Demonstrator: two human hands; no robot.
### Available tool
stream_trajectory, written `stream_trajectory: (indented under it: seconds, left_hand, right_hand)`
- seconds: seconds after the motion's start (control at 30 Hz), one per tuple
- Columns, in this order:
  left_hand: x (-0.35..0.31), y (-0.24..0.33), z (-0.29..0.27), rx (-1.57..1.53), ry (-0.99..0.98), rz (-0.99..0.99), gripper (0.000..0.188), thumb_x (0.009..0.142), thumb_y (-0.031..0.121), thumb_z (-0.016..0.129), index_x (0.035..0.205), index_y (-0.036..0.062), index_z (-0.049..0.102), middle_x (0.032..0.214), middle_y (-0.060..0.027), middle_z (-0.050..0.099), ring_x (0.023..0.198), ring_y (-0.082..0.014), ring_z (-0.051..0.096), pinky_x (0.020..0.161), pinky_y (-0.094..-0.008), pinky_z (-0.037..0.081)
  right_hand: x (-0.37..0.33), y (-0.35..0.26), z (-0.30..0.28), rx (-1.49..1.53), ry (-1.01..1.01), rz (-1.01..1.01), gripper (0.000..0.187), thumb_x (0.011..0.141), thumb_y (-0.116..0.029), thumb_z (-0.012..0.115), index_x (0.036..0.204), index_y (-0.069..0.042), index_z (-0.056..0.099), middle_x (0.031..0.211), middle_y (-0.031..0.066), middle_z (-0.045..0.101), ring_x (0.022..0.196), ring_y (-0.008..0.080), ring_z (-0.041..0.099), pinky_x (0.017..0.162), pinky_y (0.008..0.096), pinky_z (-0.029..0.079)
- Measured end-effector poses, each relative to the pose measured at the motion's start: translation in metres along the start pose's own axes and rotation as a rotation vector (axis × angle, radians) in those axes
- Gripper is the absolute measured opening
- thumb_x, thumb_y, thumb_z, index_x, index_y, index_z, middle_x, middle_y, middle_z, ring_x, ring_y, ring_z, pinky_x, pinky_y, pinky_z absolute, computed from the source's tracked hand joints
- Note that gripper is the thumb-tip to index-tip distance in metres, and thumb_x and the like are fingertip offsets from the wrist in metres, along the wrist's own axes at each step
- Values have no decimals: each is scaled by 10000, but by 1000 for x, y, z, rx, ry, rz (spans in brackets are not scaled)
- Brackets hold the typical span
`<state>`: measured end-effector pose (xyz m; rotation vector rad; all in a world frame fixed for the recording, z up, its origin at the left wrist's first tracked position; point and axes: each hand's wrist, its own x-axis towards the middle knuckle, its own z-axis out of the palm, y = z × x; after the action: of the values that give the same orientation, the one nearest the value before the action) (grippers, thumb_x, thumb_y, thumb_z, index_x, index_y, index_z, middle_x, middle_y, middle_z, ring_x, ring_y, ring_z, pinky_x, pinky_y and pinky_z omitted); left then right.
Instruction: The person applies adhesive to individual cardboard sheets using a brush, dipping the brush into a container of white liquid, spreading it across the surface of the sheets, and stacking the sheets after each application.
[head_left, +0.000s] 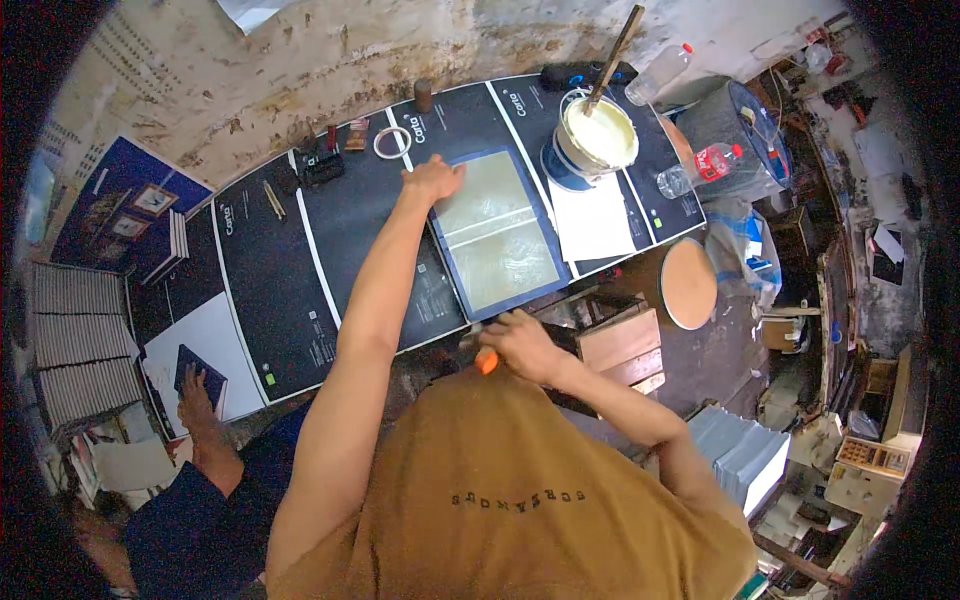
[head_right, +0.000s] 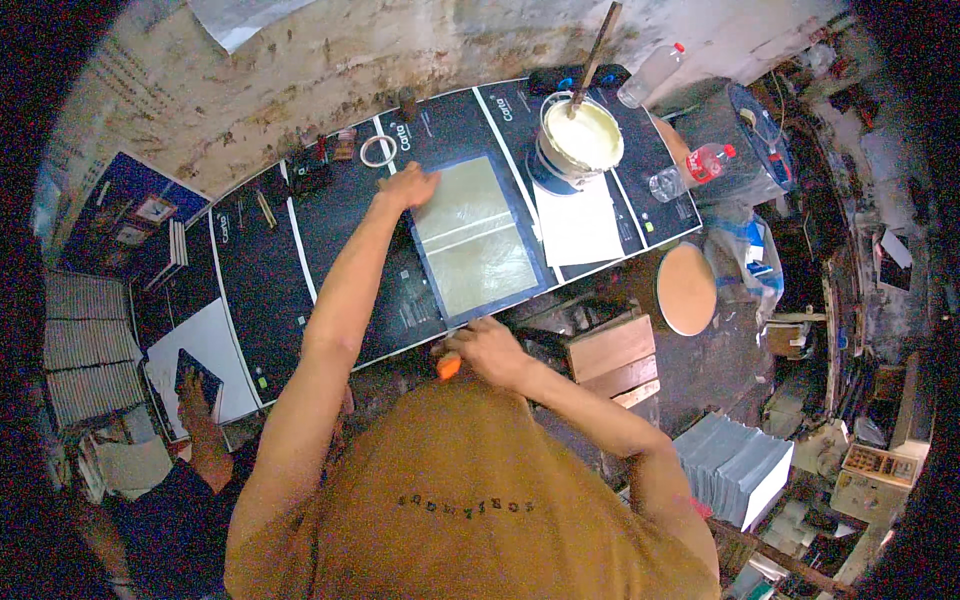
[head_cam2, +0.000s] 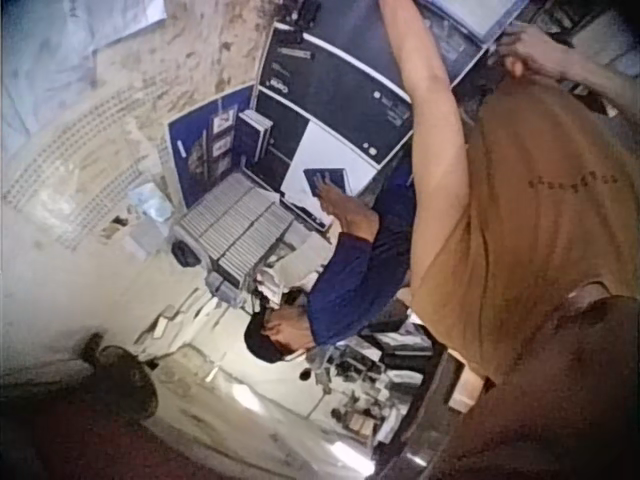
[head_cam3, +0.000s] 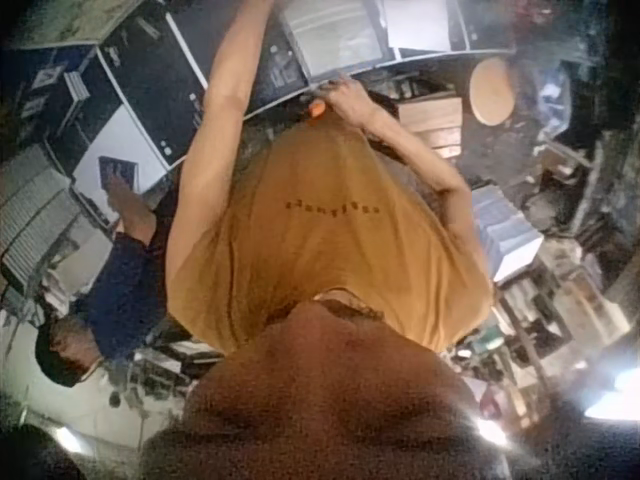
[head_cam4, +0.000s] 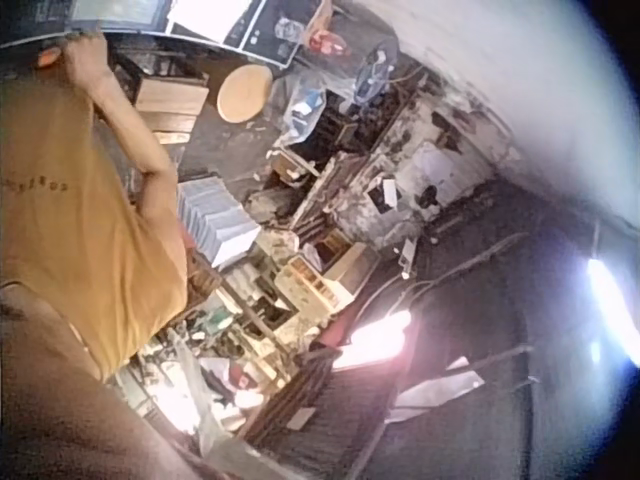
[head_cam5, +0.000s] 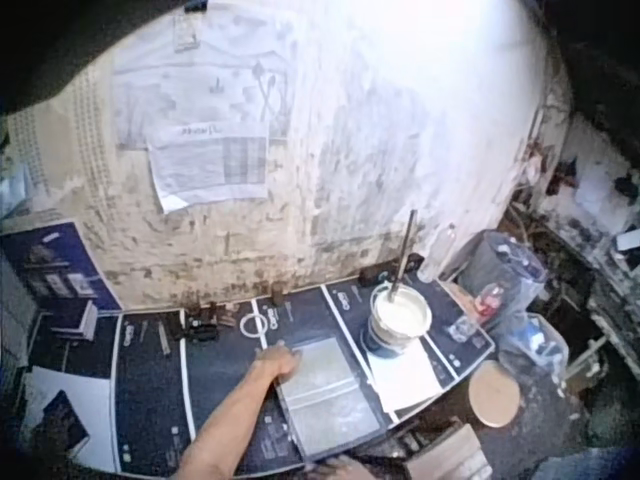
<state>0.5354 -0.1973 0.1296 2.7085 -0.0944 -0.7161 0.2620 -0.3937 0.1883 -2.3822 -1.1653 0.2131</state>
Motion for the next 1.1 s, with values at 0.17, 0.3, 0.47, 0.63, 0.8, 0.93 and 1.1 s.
stream_trajectory:
  seconds: [0.17,0.3,0.47,0.63,0.8,0.93,1.1]
  left_hand:
    - [-2,7,-10,-28,-38,-29,692,993,563,313,1391,52,555,1583,-119,334,1410,-399,389,1137,-676,225]
    - [16,1,-7,-29,-28,-37,706,989,573,319,1395,43,547,1595,-121,315,1417,-394,381,1146,-673,214]
    - [22,-8,-1,-12,-3,-42,762,984,595,317,1458,12,449,1590,-131,330,1414,-383,393,1164,-645,207]
    - [11,10,-11,-19,-57,-104,774,981,599,317,1476,12,417,1579,-146,348,1411,-391,397,1170,-631,204]
    - [0,2,2,-57,-27,-2,733,989,578,307,1415,17,512,1589,-133,309,1417,-387,382,1144,-680,216]
    - [13,4,-7,-72,-25,-22,731,986,582,329,1437,28,487,1575,-134,344,1415,-391,385,1147,-661,231]
    - [17,6,-9,-38,-78,-80,780,971,600,351,1483,15,409,1590,-149,326,1429,-389,367,1157,-632,229]
  right_hand:
    - [22,22,-17,-132,196,139,319,826,-131,565,1120,-156,687,1121,25,693,887,263,606,791,392,481]
    - [-8,17,4,-175,-129,14,334,821,-139,584,1138,-175,685,1059,39,688,945,260,609,827,421,475]
    - [57,50,-29,-173,234,56,360,842,-172,586,1183,-244,677,1055,19,699,937,254,606,815,416,452]
    - [73,82,25,-222,105,56,305,842,-174,584,1122,-197,703,933,73,686,926,264,616,849,426,445]
    - [4,44,-35,-42,-268,34,268,834,-162,569,1072,-168,694,900,78,661,932,268,614,857,423,446]
    - [47,86,-51,-134,212,30,295,872,-175,526,1100,-130,708,1121,15,707,977,248,602,832,399,422]
    - [21,92,-41,-130,-192,20,260,802,-151,620,1046,-121,705,1083,15,710,976,247,607,827,390,441]
